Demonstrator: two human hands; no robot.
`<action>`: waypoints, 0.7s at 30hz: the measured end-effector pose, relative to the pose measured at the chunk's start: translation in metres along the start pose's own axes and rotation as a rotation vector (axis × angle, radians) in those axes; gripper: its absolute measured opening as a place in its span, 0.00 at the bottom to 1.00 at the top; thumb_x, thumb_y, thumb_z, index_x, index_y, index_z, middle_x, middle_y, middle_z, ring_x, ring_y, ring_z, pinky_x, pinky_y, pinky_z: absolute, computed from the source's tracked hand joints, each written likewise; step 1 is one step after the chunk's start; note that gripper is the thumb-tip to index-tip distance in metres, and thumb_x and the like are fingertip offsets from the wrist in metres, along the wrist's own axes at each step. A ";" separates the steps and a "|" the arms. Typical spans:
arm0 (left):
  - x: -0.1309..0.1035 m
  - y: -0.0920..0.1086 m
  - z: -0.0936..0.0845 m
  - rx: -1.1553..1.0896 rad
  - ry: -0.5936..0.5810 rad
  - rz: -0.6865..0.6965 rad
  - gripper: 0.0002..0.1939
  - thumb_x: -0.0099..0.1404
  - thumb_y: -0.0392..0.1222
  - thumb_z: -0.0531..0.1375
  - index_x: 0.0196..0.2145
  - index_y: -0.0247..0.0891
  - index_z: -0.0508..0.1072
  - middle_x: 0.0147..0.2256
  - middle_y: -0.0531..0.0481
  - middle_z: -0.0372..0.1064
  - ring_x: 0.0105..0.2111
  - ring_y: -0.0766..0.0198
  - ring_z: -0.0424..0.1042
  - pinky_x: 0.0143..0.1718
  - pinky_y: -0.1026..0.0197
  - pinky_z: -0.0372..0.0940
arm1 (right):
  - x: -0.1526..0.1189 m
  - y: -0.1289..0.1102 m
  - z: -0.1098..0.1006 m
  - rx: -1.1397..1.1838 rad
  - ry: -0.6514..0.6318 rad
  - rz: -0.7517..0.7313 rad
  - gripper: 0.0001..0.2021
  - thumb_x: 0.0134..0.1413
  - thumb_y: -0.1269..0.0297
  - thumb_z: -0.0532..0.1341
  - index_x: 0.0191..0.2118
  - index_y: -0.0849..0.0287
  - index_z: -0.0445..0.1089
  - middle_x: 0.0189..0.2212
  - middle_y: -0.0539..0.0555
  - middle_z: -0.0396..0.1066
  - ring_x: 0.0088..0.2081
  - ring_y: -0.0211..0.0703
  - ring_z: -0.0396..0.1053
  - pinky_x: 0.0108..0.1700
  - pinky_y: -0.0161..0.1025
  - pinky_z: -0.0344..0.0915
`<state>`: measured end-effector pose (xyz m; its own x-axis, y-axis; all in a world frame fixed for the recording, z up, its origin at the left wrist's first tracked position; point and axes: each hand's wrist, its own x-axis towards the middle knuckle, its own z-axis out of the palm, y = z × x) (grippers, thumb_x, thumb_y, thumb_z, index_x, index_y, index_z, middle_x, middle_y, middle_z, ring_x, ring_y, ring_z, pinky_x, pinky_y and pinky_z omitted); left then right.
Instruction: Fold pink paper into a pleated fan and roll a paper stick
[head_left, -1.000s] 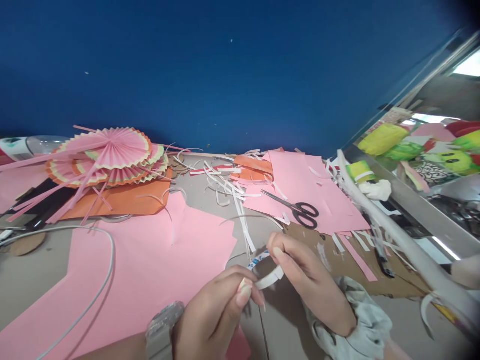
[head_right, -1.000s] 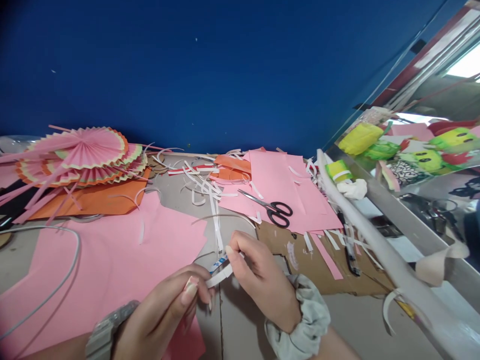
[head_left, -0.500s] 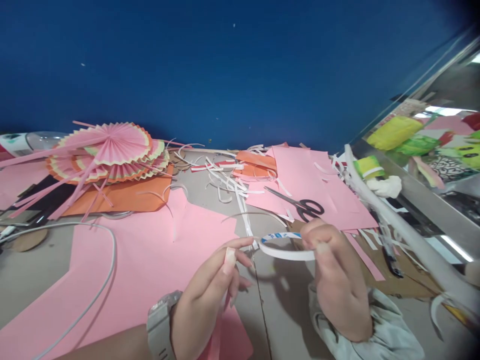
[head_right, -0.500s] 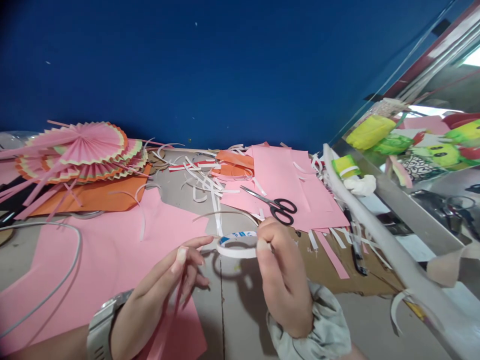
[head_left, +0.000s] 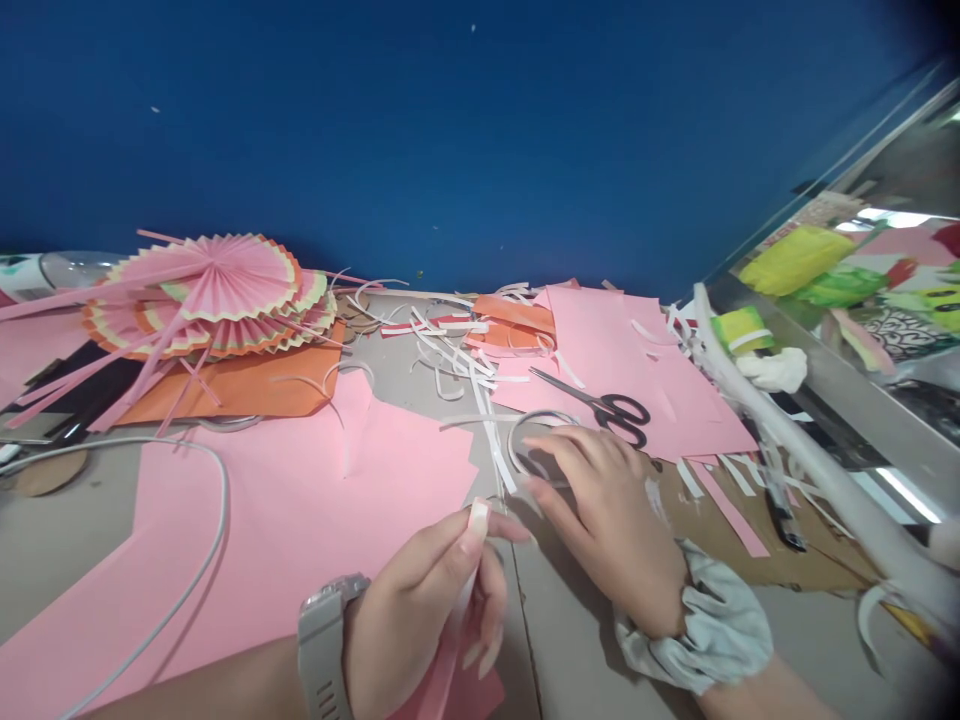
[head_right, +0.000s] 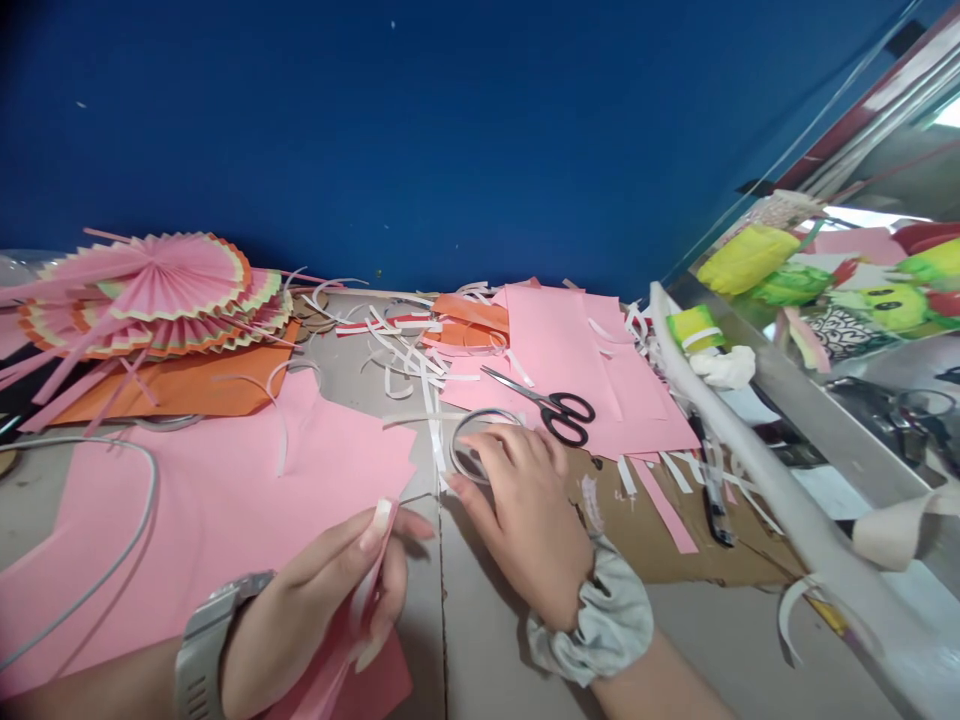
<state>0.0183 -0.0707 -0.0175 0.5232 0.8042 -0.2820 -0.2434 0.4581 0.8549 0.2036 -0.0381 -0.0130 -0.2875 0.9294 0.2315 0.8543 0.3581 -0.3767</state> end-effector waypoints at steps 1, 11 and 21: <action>0.000 -0.002 0.001 0.017 -0.030 -0.031 0.19 0.69 0.48 0.41 0.41 0.33 0.66 0.16 0.57 0.59 0.13 0.73 0.58 0.17 0.69 0.55 | -0.001 -0.003 -0.002 0.123 -0.028 -0.020 0.11 0.59 0.58 0.48 0.42 0.56 0.61 0.40 0.55 0.64 0.45 0.47 0.59 0.49 0.47 0.50; 0.000 -0.015 -0.001 0.201 -0.164 -0.089 0.16 0.67 0.49 0.46 0.43 0.37 0.64 0.22 0.52 0.67 0.16 0.72 0.64 0.19 0.69 0.60 | -0.003 -0.020 -0.010 0.484 -0.307 0.055 0.15 0.62 0.62 0.47 0.23 0.58 0.54 0.20 0.45 0.57 0.23 0.33 0.57 0.28 0.31 0.54; -0.004 -0.012 -0.003 0.261 -0.185 -0.033 0.14 0.67 0.44 0.47 0.43 0.35 0.66 0.26 0.47 0.71 0.25 0.65 0.71 0.29 0.61 0.67 | -0.001 -0.001 -0.014 0.270 0.146 0.226 0.11 0.60 0.61 0.49 0.26 0.56 0.56 0.20 0.46 0.53 0.22 0.35 0.55 0.24 0.34 0.54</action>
<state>0.0166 -0.0786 -0.0278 0.6730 0.6969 -0.2480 -0.0184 0.3509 0.9362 0.2089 -0.0406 0.0001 -0.0235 0.9721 0.2335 0.7385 0.1743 -0.6513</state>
